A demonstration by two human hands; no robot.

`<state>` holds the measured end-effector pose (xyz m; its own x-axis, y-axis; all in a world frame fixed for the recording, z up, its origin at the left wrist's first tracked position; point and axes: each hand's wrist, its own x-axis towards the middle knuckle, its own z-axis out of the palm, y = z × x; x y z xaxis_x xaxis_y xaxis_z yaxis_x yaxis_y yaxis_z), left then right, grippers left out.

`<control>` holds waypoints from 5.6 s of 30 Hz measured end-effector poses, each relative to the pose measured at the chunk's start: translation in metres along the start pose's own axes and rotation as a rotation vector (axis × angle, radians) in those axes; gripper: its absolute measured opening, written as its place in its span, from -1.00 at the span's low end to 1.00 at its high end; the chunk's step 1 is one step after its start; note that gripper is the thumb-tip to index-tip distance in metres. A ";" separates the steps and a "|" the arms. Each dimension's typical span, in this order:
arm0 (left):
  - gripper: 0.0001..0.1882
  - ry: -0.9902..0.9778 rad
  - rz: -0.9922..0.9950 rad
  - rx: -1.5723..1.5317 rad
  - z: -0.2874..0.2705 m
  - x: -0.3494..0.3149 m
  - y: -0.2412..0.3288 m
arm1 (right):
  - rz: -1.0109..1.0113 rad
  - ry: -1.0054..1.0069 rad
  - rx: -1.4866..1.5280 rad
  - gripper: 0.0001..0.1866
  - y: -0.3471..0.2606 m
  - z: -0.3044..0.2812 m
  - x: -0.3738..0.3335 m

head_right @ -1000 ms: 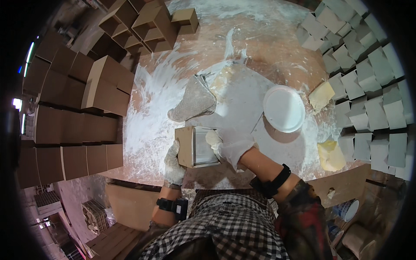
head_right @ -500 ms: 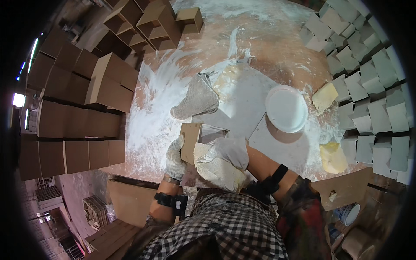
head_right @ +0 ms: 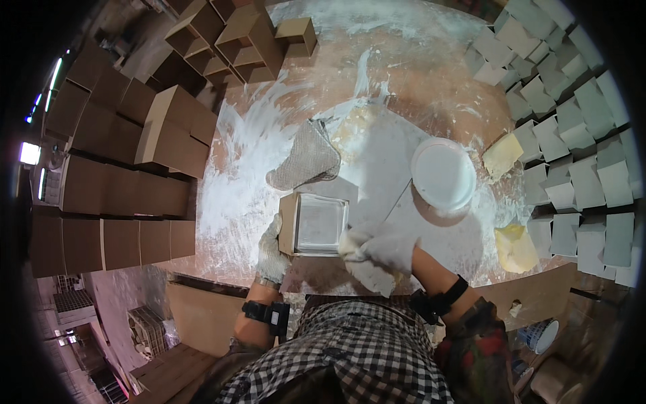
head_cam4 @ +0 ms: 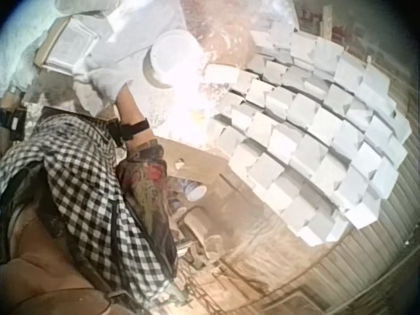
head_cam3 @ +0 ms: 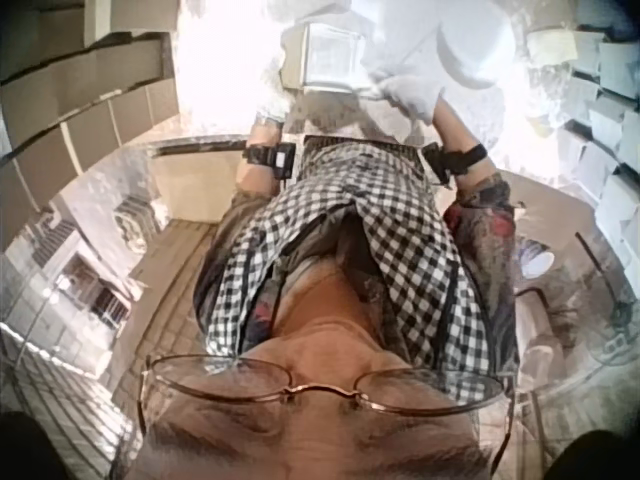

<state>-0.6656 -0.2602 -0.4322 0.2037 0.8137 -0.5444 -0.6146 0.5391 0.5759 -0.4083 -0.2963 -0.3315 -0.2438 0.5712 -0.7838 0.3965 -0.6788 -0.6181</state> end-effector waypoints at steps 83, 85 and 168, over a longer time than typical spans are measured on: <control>-0.69 -0.681 0.676 1.459 0.018 0.039 -0.026 | -0.876 0.468 1.539 -0.49 0.168 0.055 -0.034; -0.67 -0.627 0.507 1.422 0.038 0.020 -0.025 | -0.962 0.407 1.737 -0.39 0.192 0.056 -0.021; -0.37 -1.149 0.064 2.003 0.070 0.048 -0.076 | -1.203 1.146 -0.563 -0.77 0.039 0.024 -0.021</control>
<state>-0.5558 -0.2472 -0.4591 0.8608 0.1861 -0.4737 0.4793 -0.6098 0.6313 -0.4091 -0.3461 -0.3409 -0.0123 0.7676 0.6409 0.7720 0.4146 -0.4817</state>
